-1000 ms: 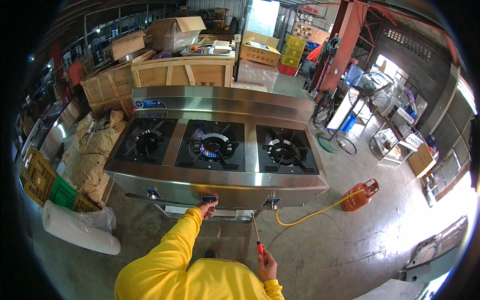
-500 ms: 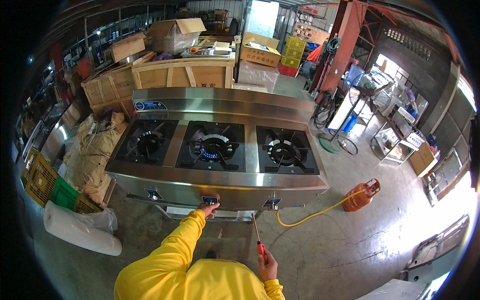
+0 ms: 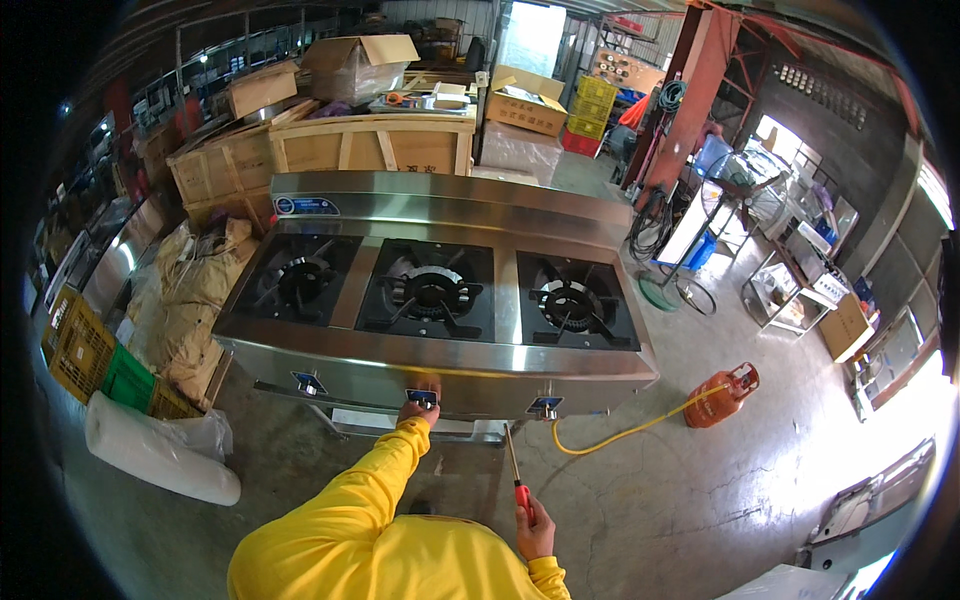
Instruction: The person retrieves a long-reach lighter, ignites it, and lights each burner on a three-burner commercial gas stove. The person adjusts the knobs to control the flame and confirms ignition on all burners.
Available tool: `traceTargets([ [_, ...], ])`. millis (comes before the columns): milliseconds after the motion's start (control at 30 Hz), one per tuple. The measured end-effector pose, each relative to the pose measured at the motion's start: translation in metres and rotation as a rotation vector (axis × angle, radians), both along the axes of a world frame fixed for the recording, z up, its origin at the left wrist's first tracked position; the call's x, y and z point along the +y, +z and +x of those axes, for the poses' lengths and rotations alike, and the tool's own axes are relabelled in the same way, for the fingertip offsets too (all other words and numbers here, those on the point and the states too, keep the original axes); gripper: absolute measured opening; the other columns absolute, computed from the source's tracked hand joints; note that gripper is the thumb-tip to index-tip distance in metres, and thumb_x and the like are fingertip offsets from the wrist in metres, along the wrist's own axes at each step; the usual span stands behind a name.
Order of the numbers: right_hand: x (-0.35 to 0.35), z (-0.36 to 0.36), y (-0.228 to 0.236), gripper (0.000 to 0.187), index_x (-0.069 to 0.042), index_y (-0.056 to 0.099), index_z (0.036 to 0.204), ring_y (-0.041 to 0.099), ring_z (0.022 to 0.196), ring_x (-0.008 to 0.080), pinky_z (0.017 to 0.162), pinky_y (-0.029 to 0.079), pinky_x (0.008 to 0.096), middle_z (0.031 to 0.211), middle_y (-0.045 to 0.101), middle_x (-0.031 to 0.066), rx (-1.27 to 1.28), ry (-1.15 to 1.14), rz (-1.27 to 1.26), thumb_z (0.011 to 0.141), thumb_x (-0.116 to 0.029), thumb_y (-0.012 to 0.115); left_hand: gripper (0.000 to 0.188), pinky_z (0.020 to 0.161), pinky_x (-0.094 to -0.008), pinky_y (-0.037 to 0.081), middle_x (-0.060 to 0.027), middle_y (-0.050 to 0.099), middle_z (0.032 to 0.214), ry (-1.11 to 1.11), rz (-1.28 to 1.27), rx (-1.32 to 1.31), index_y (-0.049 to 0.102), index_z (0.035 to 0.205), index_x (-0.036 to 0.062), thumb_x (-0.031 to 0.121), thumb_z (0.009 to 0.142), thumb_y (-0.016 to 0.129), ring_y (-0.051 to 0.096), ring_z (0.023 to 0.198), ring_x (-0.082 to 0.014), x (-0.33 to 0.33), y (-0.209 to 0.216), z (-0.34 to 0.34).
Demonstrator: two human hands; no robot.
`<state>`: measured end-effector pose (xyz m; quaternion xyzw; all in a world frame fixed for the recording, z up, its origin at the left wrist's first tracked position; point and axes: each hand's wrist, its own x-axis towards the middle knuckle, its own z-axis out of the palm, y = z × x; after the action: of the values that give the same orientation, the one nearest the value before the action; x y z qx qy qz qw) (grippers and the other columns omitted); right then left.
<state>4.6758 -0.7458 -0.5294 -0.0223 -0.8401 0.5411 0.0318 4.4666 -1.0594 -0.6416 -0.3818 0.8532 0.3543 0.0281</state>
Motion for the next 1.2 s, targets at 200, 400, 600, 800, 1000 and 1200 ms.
traceTargets([
  [200, -0.015, -0.033, 0.028, 0.038, -0.002, 0.060, 0.127, 0.068, 0.092, 0.0294, 0.081, 0.053, 0.0355, 0.108, 0.067, 0.0209, 0.053, 0.113, -0.026, 0.093, -0.019, 0.062, 0.046, 0.093, -0.0410, 0.052, -0.0174, 0.069, 0.112, 0.087, 0.044, -0.026, 0.067, 0.111, 0.0086, 0.033, 0.072, 0.071, 0.066, 0.107, -0.0338, 0.009, 0.011, 0.000],
  [400, -0.069, -0.136, 0.097, 0.038, -0.014, 0.058, 0.127, 0.066, 0.085, 0.0412, 0.069, 0.054, 0.0489, 0.099, 0.065, 0.0194, 0.381, 0.269, 0.382, 0.094, -0.034, 0.058, 0.050, 0.091, -0.0411, 0.053, -0.0185, 0.068, 0.114, 0.012, 0.043, -0.010, 0.066, 0.113, 0.0072, 0.042, 0.077, 0.068, 0.065, 0.109, -0.0349, 0.007, 0.008, -0.002],
  [600, -0.136, -0.231, 0.147, 0.033, -0.012, 0.062, 0.113, 0.068, 0.082, 0.0407, 0.069, 0.056, 0.0490, 0.095, 0.067, 0.0218, 0.251, 0.393, 0.850, 0.094, -0.039, 0.055, 0.045, 0.091, -0.0406, 0.052, -0.0172, 0.069, 0.112, 0.055, 0.095, -0.066, 0.066, 0.112, 0.0082, 0.038, 0.078, 0.066, 0.065, 0.108, -0.0353, 0.014, 0.026, 0.004],
  [800, -0.160, -0.261, 0.158, 0.031, -0.007, 0.068, 0.100, 0.070, 0.089, 0.0367, 0.076, 0.057, 0.0449, 0.100, 0.069, 0.0208, 0.214, 0.421, 0.881, 0.092, -0.034, 0.057, 0.050, 0.093, -0.0427, 0.051, -0.0200, 0.068, 0.114, 0.078, 0.102, -0.048, 0.065, 0.113, 0.0067, 0.041, 0.077, 0.068, 0.063, 0.111, -0.0362, 0.012, 0.028, 0.001],
  [1000, -0.169, -0.275, 0.163, 0.026, -0.008, 0.070, 0.099, 0.071, 0.091, 0.0318, 0.075, 0.058, 0.0414, 0.095, 0.071, 0.0164, 0.279, 0.485, 1.009, 0.089, -0.028, 0.057, 0.041, 0.091, -0.0428, 0.052, -0.0180, 0.069, 0.113, 0.113, 0.102, 0.002, 0.066, 0.109, 0.0086, 0.037, 0.079, 0.062, 0.065, 0.109, -0.0336, 0.014, 0.021, -0.001],
  [1200, -0.177, -0.284, 0.165, 0.030, -0.010, 0.070, 0.099, 0.071, 0.087, 0.0300, 0.073, 0.058, 0.0399, 0.094, 0.071, 0.0143, 0.346, 0.537, 1.156, 0.085, -0.036, 0.064, 0.052, 0.094, -0.0408, 0.052, -0.0198, 0.067, 0.116, 0.062, 0.072, -0.042, 0.067, 0.111, 0.0065, 0.048, 0.081, 0.062, 0.064, 0.112, -0.0335, 0.012, 0.021, -0.003],
])
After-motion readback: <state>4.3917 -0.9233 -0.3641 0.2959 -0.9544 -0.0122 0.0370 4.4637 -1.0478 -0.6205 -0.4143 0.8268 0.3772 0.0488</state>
